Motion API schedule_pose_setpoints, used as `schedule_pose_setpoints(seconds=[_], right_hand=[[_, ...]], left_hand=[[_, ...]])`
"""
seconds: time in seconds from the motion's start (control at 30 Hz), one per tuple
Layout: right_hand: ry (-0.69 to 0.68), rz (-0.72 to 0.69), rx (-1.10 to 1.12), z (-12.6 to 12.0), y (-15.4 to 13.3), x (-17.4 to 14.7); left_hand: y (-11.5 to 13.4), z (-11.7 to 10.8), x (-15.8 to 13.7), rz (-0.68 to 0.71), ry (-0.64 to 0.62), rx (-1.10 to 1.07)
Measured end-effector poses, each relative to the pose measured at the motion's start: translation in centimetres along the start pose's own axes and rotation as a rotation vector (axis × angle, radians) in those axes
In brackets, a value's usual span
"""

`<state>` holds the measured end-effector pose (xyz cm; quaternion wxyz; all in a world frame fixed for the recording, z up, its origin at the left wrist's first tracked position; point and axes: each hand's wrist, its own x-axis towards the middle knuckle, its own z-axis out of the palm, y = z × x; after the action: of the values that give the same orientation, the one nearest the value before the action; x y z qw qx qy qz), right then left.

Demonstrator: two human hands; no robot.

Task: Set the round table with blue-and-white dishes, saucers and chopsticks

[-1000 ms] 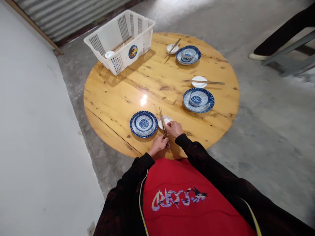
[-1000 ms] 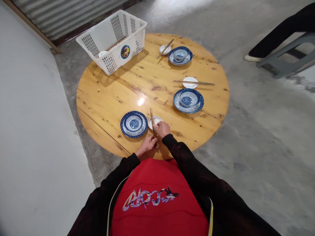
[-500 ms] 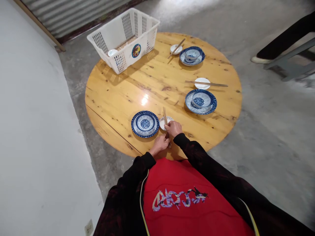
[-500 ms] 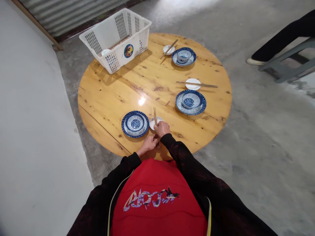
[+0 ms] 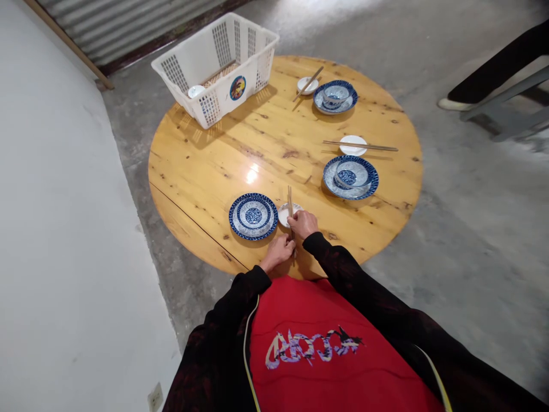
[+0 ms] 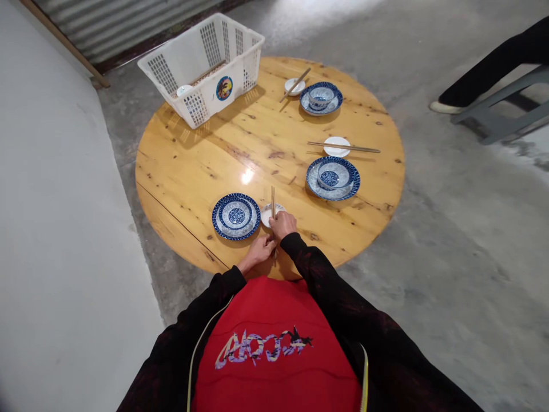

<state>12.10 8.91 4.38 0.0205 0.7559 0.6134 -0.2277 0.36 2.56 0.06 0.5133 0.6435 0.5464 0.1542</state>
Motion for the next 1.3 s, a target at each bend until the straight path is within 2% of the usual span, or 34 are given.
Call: schedule_pose_setpoints(seconds=[0.47,0.77,0.97,1.2,1.3], right_hand=[[0.006,0.002,0.060,-0.4,0.2,0.0],[0.013,0.000,0.188,-0.8,0.9,0.3],[0.008,0.007,0.231,-0.4,0.8,0.4],[-0.003,-0.003,0.260,0.0,0.5,0.5],[-0.003,-0.014,0.274,0.2,0.5,0.6]], left_hand=[[0.5,-0.5,-0.4,-0.040,0.058,-0.003],[0.5,-0.8,-0.6,0.037,0.046,0.025],[0.8,-0.7,-0.7,-0.025,-0.005,-0.090],[1.6,-1.1,-0.5,-0.060,0.016,0.017],[2.0,-1.1,-0.3,-0.076,-0.012,0.032]])
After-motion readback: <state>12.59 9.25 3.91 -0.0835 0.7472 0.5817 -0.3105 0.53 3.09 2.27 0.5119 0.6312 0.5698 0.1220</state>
